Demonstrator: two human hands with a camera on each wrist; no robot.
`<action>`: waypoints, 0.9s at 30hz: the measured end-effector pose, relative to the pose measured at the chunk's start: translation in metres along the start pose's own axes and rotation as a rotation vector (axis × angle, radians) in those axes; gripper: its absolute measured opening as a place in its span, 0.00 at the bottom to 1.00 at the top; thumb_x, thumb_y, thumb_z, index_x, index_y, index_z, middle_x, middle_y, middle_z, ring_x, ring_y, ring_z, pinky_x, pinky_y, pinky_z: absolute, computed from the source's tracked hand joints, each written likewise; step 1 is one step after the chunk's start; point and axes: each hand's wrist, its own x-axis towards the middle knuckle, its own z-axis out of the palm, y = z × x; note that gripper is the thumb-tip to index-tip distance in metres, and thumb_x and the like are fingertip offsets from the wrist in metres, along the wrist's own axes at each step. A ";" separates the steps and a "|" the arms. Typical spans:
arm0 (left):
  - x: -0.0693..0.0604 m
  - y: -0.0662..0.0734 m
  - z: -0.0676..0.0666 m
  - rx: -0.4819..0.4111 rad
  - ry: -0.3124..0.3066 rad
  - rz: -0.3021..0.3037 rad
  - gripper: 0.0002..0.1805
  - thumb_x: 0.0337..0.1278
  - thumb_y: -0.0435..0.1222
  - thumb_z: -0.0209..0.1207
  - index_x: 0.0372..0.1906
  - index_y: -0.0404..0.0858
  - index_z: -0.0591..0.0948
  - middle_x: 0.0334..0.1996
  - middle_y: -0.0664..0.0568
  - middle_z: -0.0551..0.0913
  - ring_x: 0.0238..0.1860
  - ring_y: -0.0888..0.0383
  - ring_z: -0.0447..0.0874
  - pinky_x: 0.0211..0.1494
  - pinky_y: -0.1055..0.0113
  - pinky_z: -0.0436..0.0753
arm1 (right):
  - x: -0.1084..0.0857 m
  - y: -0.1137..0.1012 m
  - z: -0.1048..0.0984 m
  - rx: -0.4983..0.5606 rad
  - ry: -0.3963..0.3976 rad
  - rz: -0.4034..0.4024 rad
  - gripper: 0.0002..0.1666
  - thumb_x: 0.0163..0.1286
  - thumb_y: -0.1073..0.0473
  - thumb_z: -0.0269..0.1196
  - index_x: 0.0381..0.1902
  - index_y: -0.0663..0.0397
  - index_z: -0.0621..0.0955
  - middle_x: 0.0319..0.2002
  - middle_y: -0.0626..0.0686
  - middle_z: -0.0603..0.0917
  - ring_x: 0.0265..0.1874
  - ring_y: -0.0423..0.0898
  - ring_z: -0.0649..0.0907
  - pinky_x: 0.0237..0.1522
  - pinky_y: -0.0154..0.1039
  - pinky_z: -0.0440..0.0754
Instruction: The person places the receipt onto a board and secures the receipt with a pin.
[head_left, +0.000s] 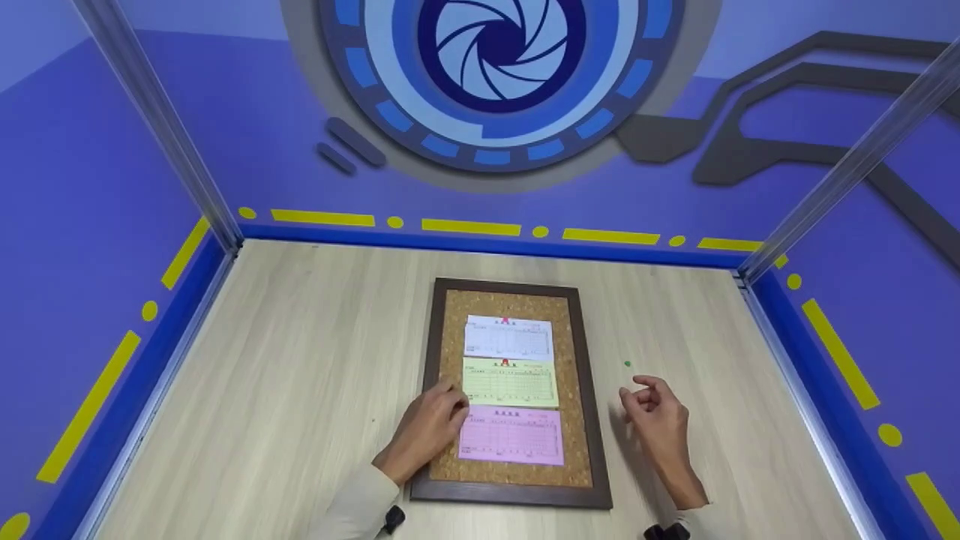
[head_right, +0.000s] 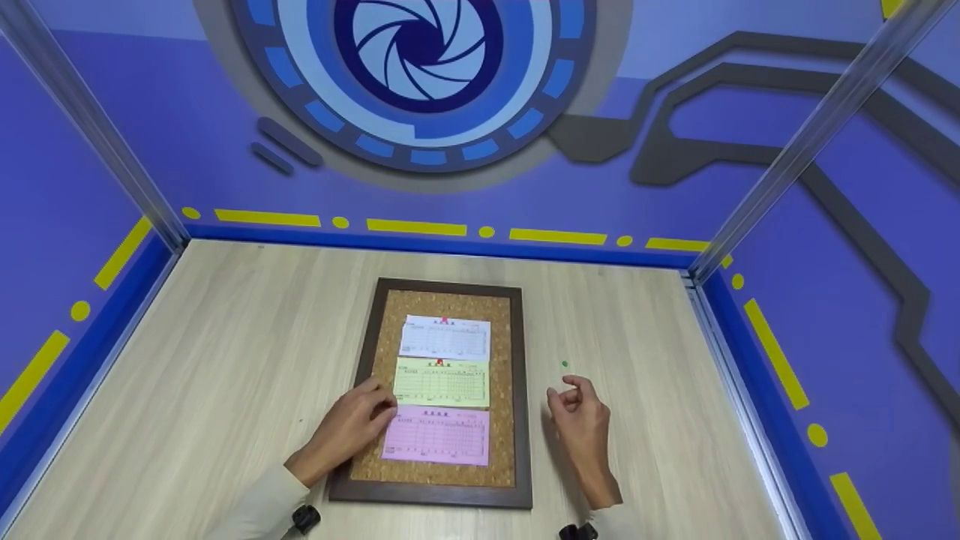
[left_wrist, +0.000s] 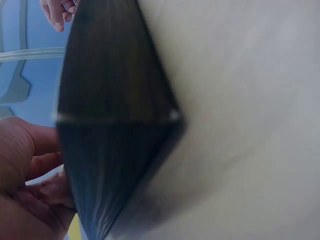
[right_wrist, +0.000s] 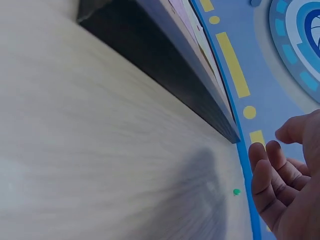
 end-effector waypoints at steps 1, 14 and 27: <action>0.000 0.000 -0.001 0.023 0.005 0.018 0.02 0.68 0.29 0.71 0.37 0.38 0.90 0.40 0.54 0.82 0.42 0.58 0.82 0.44 0.59 0.86 | 0.000 0.001 0.000 0.000 0.000 0.000 0.20 0.74 0.66 0.72 0.60 0.68 0.83 0.29 0.55 0.89 0.22 0.47 0.87 0.22 0.29 0.77; -0.004 0.001 0.000 0.158 0.080 0.050 0.02 0.63 0.34 0.75 0.36 0.43 0.92 0.44 0.52 0.85 0.58 0.49 0.78 0.58 0.46 0.75 | 0.005 0.009 -0.002 -0.020 0.091 -0.055 0.20 0.73 0.66 0.74 0.59 0.68 0.84 0.46 0.59 0.89 0.44 0.48 0.87 0.45 0.21 0.78; -0.014 -0.002 -0.001 0.033 0.018 0.012 0.04 0.66 0.33 0.73 0.44 0.39 0.92 0.64 0.42 0.83 0.75 0.38 0.70 0.78 0.35 0.67 | 0.011 0.019 -0.003 -0.043 0.071 -0.043 0.22 0.74 0.65 0.73 0.61 0.69 0.83 0.58 0.63 0.83 0.59 0.58 0.83 0.57 0.41 0.78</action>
